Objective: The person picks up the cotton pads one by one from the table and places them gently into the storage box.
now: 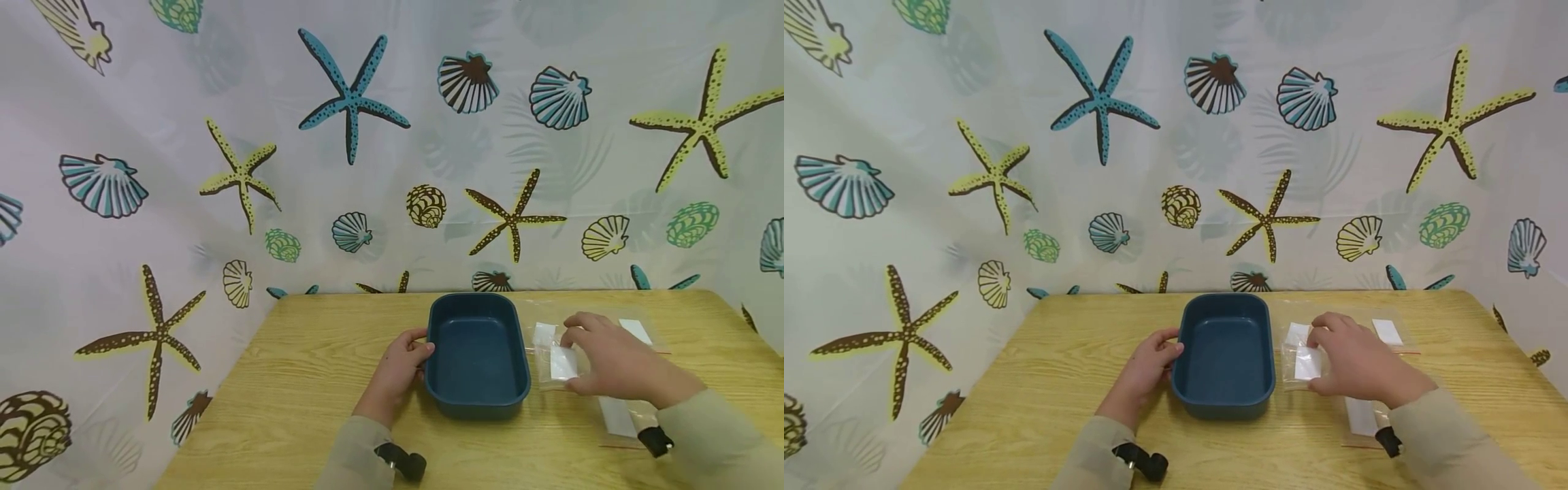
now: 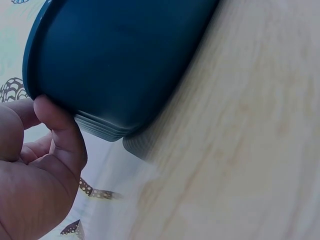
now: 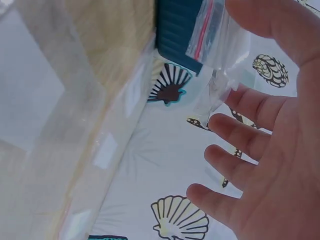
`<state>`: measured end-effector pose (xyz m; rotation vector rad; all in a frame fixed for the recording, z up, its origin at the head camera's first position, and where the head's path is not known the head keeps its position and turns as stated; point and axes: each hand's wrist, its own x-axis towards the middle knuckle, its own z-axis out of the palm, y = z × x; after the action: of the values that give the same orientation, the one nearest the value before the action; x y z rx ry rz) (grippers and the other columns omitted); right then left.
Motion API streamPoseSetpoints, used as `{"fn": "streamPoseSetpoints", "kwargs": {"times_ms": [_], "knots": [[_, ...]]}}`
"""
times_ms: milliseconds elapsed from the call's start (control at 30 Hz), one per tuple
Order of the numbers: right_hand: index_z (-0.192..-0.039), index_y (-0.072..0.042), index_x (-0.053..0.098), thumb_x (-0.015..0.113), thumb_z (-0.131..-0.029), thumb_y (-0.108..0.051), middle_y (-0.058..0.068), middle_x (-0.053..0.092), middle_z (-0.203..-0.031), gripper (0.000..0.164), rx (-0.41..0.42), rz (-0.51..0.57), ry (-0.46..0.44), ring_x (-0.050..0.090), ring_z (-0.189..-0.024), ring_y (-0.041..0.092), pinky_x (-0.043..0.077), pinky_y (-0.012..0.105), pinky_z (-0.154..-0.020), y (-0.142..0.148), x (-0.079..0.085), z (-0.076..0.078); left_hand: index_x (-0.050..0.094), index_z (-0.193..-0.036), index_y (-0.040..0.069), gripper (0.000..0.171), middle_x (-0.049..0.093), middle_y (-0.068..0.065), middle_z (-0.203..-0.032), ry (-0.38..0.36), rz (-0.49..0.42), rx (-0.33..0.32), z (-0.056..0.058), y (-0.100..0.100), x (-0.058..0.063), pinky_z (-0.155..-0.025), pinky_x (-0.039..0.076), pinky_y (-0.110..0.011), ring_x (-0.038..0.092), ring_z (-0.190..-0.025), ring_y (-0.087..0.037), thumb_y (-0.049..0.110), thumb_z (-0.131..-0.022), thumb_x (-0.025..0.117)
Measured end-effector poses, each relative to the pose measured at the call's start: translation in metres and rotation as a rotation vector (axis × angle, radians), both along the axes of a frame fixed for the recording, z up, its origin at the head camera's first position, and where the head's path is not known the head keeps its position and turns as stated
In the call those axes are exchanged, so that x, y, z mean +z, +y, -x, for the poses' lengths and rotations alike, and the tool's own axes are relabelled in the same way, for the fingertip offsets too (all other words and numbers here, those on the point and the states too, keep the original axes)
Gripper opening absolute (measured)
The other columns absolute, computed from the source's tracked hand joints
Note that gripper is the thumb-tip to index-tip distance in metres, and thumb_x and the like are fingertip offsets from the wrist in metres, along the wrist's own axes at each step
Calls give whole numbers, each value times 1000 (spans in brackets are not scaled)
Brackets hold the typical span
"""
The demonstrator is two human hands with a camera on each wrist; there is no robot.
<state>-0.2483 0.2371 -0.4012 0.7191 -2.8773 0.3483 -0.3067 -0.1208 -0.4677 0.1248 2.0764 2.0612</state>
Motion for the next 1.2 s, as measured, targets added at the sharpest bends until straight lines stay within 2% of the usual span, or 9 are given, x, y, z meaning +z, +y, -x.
{"fn": "streamPoseSetpoints", "kwargs": {"times_ms": [233,500,733,967,1200], "knots": [[-106,-14,67,87,-74,-41,18,53,-136,47,3,19,-11,50,-124,43,44,58,-98,-4,15,5,50,-146,7,42,60,-20,-115,-13,5,5,1,0,1,-67,51,-28,61,-86,-23,17,-105,57],[-107,-16,68,86,-75,-42,17,53,-138,46,19,24,-18,50,-125,42,44,58,-99,-23,26,12,49,-146,6,44,60,-19,-114,-7,-1,1,2,-1,1,-67,51,-28,60,-86,-22,18,-105,58],[-109,-15,69,85,-74,-43,17,52,-140,48,45,35,0,50,-126,41,46,55,-98,-40,26,22,50,-146,8,43,60,-20,-117,-5,-3,-6,3,-2,-2,-69,52,-29,60,-88,-22,19,-105,58],[-114,-14,69,84,-77,-42,17,51,-142,49,72,8,-19,49,-128,39,44,55,-102,-63,24,36,51,-144,9,42,61,-12,-110,-11,-16,-9,3,-2,-2,-68,52,-29,60,-85,-19,20,-104,59],[-117,-12,70,84,-78,-45,18,50,-143,54,108,-8,-23,45,-131,41,43,55,-102,-83,23,45,51,-145,8,43,60,-11,-105,-11,-27,-7,2,-1,-4,-65,51,-28,58,-81,-18,20,-104,59]]}}
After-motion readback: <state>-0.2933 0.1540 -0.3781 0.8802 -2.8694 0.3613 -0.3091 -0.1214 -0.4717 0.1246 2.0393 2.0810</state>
